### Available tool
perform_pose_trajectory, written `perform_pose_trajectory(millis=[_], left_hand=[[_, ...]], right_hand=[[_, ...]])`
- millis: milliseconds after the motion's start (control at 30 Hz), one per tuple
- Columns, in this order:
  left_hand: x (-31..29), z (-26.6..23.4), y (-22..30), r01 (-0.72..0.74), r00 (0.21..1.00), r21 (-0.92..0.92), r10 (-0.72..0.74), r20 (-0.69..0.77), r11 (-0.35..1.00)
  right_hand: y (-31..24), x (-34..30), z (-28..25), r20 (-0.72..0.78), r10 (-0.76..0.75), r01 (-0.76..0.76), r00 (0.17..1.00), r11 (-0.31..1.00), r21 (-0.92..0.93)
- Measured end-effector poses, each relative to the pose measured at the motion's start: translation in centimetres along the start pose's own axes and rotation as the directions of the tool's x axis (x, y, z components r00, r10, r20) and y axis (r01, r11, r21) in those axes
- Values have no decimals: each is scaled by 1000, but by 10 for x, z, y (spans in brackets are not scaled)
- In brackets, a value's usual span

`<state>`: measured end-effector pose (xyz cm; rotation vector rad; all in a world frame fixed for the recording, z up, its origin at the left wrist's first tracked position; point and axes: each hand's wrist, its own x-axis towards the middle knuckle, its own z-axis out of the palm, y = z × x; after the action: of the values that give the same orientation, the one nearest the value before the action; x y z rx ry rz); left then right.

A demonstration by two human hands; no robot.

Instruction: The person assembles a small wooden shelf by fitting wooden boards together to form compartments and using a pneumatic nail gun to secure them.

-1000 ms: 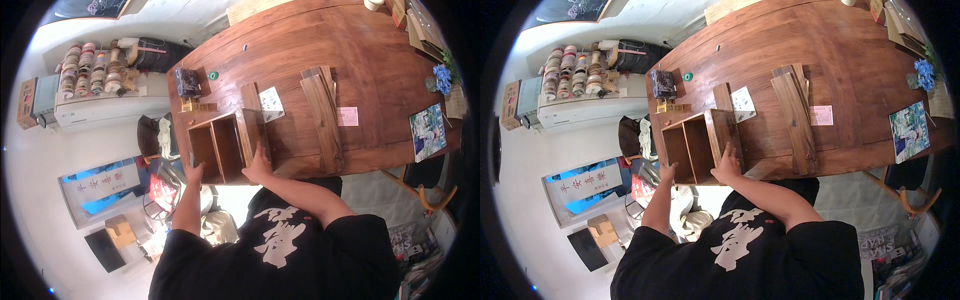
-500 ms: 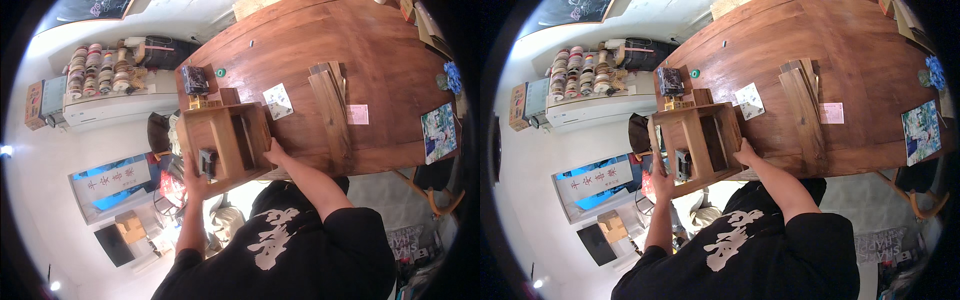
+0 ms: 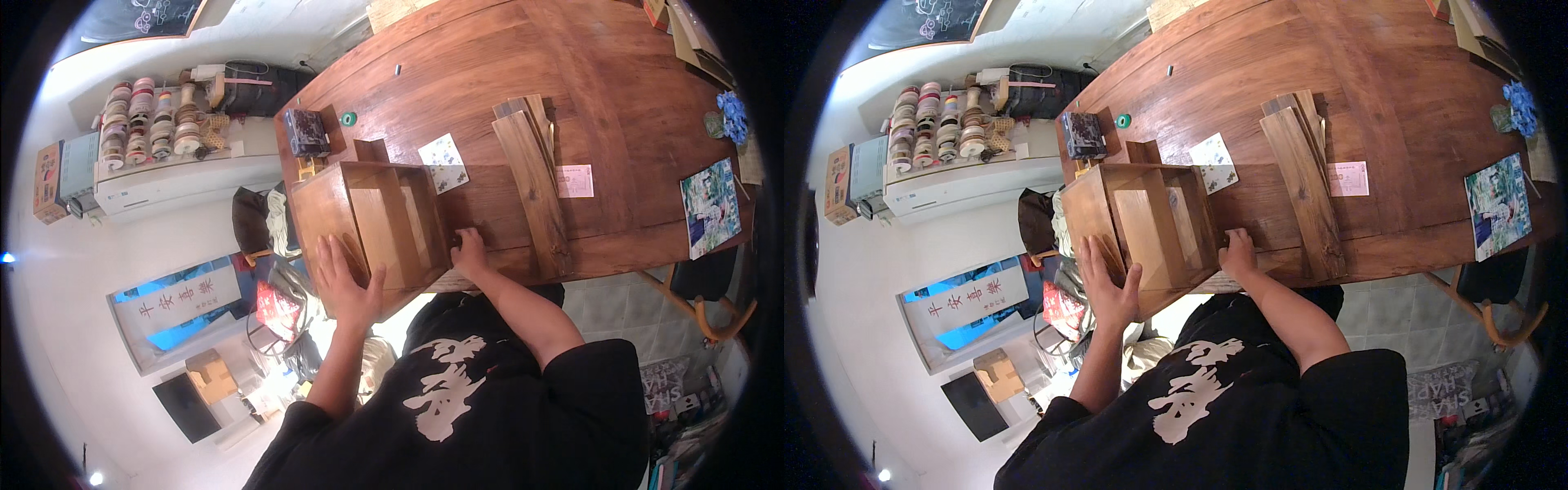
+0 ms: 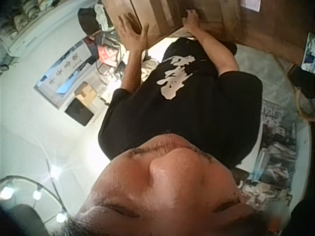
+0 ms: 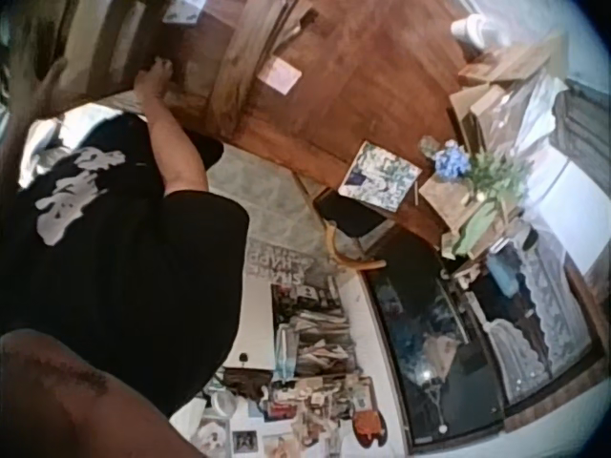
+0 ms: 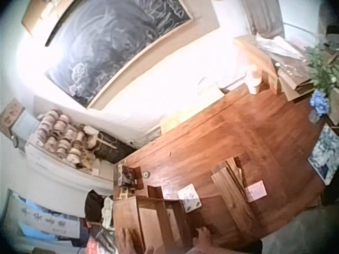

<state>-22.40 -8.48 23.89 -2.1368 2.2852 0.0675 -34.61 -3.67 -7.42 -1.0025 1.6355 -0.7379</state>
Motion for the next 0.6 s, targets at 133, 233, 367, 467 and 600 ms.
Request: perform_pose_trajectory(millis=[133, 233, 367, 467, 600], left_hand=[[10, 1, -4, 19, 1000, 45, -20, 13, 999], [15, 0, 9, 55, 998, 86, -59, 36, 995], [22, 0, -9, 50, 999, -50, -50, -1, 997], [28, -2, -43, 37, 989, -274, -73, -125, 961], [27, -48, -78, 255, 951, -669, -306, 43, 698]], right_hand=[[-7, 0, -3, -69, 2, 3, 998, 997, 71], [-8, 2, 0, -82, -9, 16, 997, 997, 81], [-7, 10, -2, 20, 64, -66, 998, 988, 137], [-6, 17, -1, 81, 139, -153, 987, 963, 222], [-7, 37, -17, 439, 0, -402, 899, 402, 823]])
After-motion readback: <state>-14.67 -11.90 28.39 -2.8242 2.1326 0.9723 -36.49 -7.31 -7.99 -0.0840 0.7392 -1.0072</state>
